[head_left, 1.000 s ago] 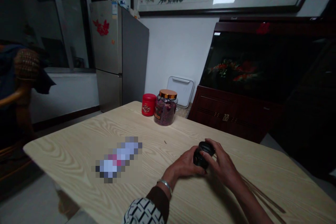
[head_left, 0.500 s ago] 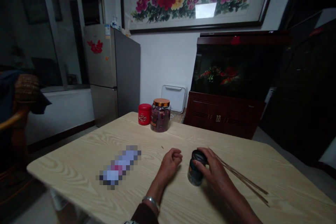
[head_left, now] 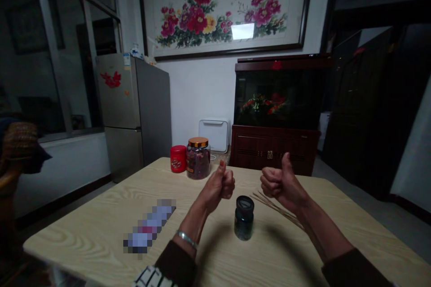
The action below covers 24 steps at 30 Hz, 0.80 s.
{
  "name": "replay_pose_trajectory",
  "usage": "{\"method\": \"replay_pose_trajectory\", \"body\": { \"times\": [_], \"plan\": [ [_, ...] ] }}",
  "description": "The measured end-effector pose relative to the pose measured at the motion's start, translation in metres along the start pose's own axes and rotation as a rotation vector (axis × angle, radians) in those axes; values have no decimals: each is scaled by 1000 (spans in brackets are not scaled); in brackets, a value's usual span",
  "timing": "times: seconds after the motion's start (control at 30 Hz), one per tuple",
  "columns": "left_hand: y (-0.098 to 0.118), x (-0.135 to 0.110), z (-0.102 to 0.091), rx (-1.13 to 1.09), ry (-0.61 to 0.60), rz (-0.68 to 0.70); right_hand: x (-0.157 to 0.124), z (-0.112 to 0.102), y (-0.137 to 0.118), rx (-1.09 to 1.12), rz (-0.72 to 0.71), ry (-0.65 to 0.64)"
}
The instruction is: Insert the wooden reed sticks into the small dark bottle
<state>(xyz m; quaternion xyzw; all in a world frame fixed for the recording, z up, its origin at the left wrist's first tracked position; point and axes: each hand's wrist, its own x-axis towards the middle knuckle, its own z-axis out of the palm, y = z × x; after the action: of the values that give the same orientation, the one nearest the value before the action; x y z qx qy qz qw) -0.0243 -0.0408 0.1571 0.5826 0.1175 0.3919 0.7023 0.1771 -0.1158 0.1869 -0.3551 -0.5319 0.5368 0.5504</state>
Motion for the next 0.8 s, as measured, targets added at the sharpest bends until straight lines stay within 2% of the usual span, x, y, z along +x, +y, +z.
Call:
{"method": "replay_pose_trajectory", "body": {
  "times": [0.07, 0.13, 0.17, 0.23, 0.3, 0.47, 0.7, 0.8],
  "plan": [
    [33, 5, 14, -125, -204, 12, -1, 5, -27, 191, -14, -163],
    [52, 6, 20, -200, -300, -11, -3, 8, -42, 279, -5, -267],
    [54, 6, 20, -232, -327, -27, -4, 8, -43, 307, 6, -309],
    [48, 3, 15, -292, -371, -68, -7, 5, -37, 352, 36, -365],
    [30, -2, 6, -344, -399, -111, -11, -2, -20, 383, 71, -385],
    [-12, -12, -15, -390, -343, -169, -15, -19, 20, 423, 158, -388],
    [-18, -5, -22, -392, -356, -184, -9, -25, 27, 398, 182, -352],
    [-22, -4, -27, -412, -377, -167, -7, -25, 32, 321, 175, -334]
  ]
}}
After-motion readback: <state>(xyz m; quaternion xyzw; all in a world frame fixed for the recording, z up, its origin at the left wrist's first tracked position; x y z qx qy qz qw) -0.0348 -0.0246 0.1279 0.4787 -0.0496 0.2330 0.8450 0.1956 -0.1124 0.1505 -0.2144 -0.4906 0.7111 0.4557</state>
